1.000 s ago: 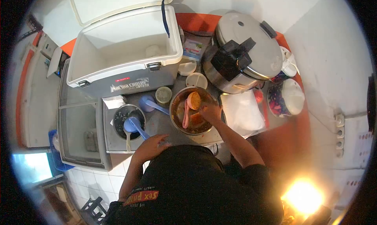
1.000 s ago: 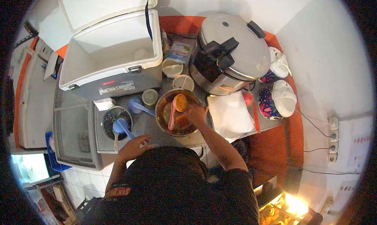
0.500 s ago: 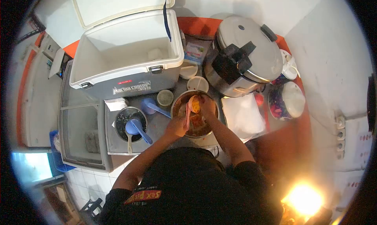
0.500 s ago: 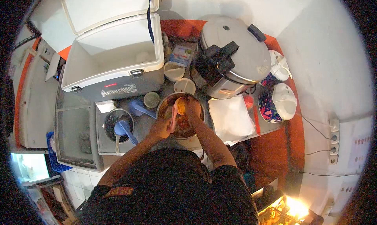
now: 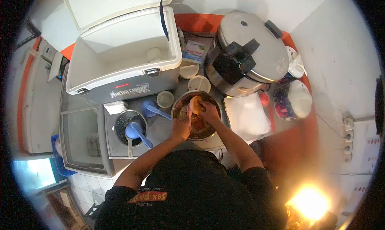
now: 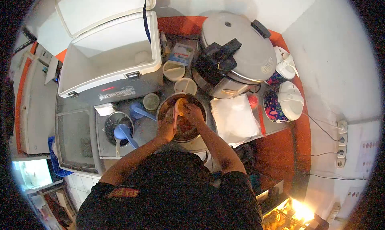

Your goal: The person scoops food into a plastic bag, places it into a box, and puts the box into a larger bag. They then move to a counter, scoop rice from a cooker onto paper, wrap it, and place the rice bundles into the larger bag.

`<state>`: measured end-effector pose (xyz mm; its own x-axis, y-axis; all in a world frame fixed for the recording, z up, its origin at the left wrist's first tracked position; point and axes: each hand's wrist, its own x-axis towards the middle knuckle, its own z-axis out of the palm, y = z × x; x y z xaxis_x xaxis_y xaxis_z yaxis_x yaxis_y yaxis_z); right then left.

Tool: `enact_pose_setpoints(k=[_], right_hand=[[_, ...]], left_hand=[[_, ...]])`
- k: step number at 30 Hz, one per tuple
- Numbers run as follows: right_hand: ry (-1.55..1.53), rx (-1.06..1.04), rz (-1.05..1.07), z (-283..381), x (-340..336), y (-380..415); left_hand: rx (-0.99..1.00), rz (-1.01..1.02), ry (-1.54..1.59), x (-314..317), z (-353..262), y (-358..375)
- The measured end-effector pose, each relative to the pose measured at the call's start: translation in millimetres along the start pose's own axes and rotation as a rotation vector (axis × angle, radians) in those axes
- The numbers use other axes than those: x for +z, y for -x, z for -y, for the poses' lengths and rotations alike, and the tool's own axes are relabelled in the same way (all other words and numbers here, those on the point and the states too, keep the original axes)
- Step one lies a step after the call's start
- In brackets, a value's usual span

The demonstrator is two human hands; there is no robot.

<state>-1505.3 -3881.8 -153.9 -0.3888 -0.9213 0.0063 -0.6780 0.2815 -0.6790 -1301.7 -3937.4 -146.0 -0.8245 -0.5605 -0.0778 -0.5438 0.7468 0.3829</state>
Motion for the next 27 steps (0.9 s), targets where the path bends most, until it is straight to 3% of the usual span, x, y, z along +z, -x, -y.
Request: enact_pose_setpoints(k=[2,3,6,11,18,20,24,27], right_hand=[[-0.049,0.025,-0.025,9,-2,1],[-0.049,0.026,-0.026,10,2,1],[-0.084,0.077,-0.079,9,10,1],[-0.056,-0.022,-0.045,15,0,0],[-0.059,0.043,0.007,14,8,3],[-0.065,0.058,0.043,17,5,5],[-0.074,-0.003,0.040,19,-1,5],[0.006,-0.025,-0.086,20,3,6]], left_hand=[[0.100,-0.248,-0.112,-1,0,2],[0.102,-0.248,-0.113,-2,-1,2],[0.048,-0.128,-0.134,0,0,1],[0.024,0.049,-0.138,-6,0,2],[0.032,0.082,-0.094,0,3,1],[0.035,0.008,-0.100,5,5,2],[0.015,0.069,-0.082,5,5,1],[0.036,0.021,-0.108,2,4,2]])
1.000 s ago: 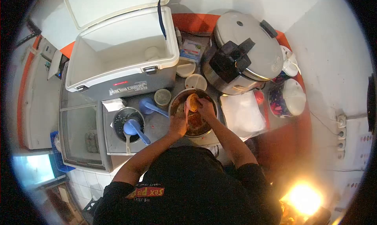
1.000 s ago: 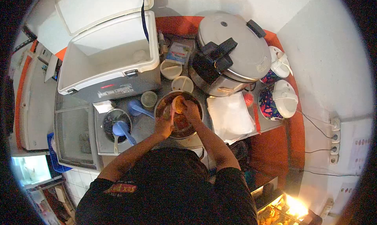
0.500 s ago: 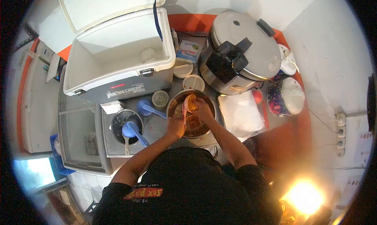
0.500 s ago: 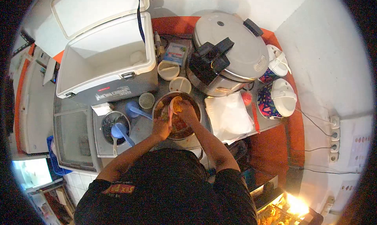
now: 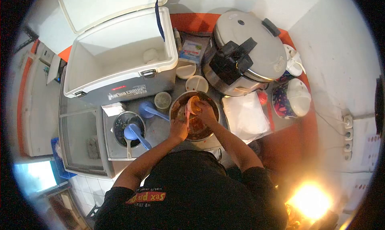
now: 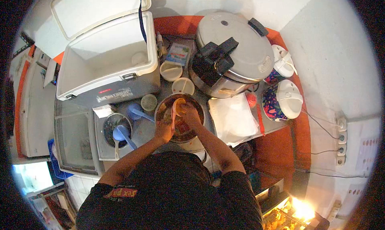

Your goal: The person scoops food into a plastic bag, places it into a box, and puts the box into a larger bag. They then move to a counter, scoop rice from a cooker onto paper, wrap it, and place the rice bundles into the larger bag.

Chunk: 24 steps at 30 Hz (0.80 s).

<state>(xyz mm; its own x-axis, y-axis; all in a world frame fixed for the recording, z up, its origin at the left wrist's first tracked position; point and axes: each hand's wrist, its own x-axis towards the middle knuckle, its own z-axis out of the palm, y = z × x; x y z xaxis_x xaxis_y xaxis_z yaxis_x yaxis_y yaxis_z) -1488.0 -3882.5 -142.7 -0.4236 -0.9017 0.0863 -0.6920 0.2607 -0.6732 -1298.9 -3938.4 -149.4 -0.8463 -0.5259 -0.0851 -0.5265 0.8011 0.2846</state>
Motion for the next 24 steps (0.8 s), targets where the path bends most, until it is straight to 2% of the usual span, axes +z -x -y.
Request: enact_pose_setpoints(k=[2,3,5,9,11,15,17,18,20,24], right_hand=[[0.018,0.044,0.033,-4,11,-3],[0.016,0.044,0.033,-2,13,-2],[0.006,0.131,0.032,2,16,0],[0.065,0.121,0.088,2,11,-1],[-0.164,0.129,0.043,5,-2,2],[-0.115,0.010,-0.003,-1,-2,2],[-0.105,0.184,0.082,-17,15,-1],[-0.108,0.181,0.083,-18,18,-1],[0.018,0.112,0.075,-21,22,-2],[0.038,0.132,0.103,-20,24,1]], left_hand=[[0.069,-0.226,-0.113,-1,1,-2],[0.069,-0.225,-0.113,-1,1,-3],[-0.036,0.100,0.024,-3,1,-3],[-0.012,0.045,0.022,-3,-1,-1],[0.007,-0.104,0.044,2,1,0],[0.019,-0.064,0.034,0,0,2],[-0.001,-0.027,0.028,-3,0,-2],[-0.003,-0.028,0.025,-10,-3,-2],[0.057,-0.253,-0.013,-24,-9,-1],[0.070,-0.170,-0.005,-11,-7,-3]])
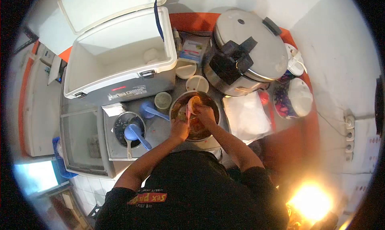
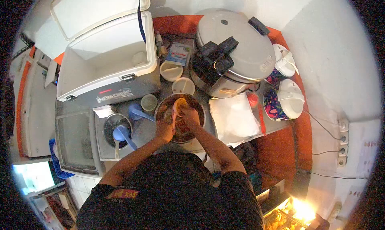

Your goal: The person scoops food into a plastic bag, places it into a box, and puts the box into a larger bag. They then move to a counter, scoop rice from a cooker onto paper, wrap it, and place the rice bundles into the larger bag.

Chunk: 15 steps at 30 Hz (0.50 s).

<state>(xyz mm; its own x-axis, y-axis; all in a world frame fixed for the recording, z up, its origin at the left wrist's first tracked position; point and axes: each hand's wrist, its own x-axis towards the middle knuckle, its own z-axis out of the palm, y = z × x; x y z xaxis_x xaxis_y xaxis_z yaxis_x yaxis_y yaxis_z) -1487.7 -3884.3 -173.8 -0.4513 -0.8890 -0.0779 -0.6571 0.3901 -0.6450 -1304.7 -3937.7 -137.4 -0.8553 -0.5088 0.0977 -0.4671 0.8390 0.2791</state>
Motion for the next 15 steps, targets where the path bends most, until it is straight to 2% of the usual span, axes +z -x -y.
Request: enact_pose_setpoints(k=[2,3,5,6,8,9,11,15], right_hand=[[-0.276,0.156,0.020,-4,3,1],[-0.274,0.158,0.017,-1,-1,1],[0.051,-0.089,0.012,5,-10,2],[0.053,-0.091,0.012,8,-14,3],[-0.088,-0.176,-0.121,11,-18,6],[-0.087,-0.176,-0.120,12,-17,5],[0.063,-0.007,0.013,14,-14,0],[0.055,-0.094,-0.058,2,4,-2]], left_hand=[[-0.064,0.143,0.056,4,1,-2],[-0.061,0.142,0.058,5,2,-1],[-0.108,0.208,0.097,7,2,3],[-0.108,0.206,0.098,1,0,2],[-0.156,0.185,0.148,-16,-6,0],[-0.158,0.186,0.149,-10,-4,2],[-0.121,0.166,0.089,1,0,3],[-0.155,0.308,0.073,-4,0,-1]])
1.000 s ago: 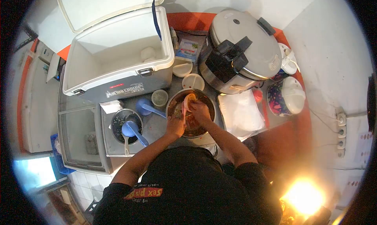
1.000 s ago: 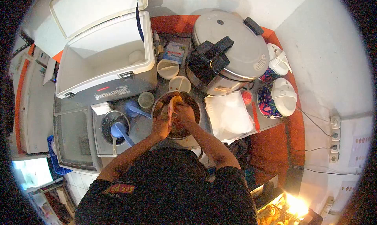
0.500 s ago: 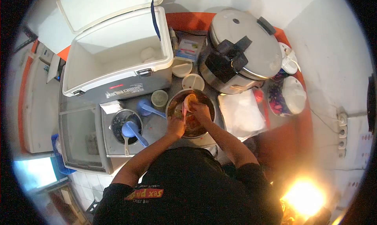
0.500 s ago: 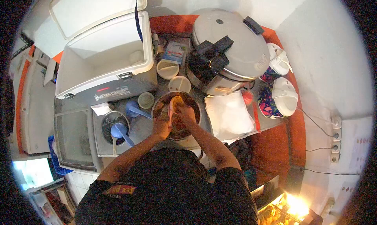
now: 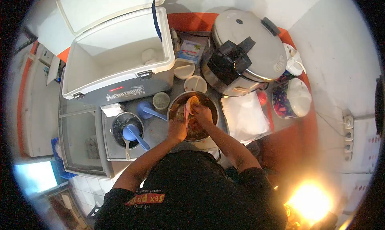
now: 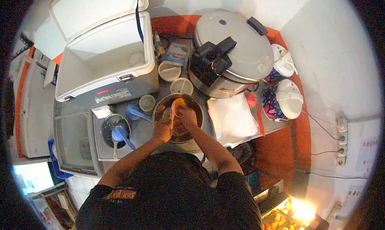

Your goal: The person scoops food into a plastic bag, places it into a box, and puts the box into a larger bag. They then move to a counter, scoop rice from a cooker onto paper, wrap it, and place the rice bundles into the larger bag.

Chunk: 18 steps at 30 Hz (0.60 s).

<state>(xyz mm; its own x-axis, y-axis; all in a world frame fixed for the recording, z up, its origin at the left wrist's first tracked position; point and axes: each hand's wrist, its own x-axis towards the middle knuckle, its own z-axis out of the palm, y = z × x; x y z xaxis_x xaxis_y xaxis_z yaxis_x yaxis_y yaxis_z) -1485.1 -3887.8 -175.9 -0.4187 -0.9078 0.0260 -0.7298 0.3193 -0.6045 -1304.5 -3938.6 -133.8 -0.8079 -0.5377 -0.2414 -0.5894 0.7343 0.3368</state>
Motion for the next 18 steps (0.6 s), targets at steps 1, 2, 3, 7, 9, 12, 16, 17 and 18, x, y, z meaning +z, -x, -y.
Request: enact_pose_setpoints(k=[1,2,3,7,9,12,16,17,18], right_hand=[[0.013,0.081,0.009,-7,12,-3],[0.028,0.163,0.017,-17,21,-4],[0.028,0.165,0.015,-13,16,-3],[0.121,0.040,0.034,3,-1,0],[0.138,0.046,0.031,6,-1,-2],[0.106,0.126,0.061,6,1,-6],[0.270,0.063,0.091,1,1,-11],[0.258,0.048,0.101,1,-3,-10],[0.258,0.046,0.099,-1,-5,-10]], left_hand=[[-0.006,0.011,0.003,-1,-1,-1],[-0.012,0.021,0.006,-2,-2,-1],[-0.009,0.022,0.005,0,-3,-2],[0.039,-0.180,-0.075,10,0,0],[0.032,-0.126,-0.092,12,0,0],[0.025,-0.155,-0.094,13,-2,1],[0.031,-0.232,-0.150,15,-3,-1],[0.024,-0.192,-0.128,17,-3,-1],[0.024,-0.194,-0.129,15,-4,-1]])
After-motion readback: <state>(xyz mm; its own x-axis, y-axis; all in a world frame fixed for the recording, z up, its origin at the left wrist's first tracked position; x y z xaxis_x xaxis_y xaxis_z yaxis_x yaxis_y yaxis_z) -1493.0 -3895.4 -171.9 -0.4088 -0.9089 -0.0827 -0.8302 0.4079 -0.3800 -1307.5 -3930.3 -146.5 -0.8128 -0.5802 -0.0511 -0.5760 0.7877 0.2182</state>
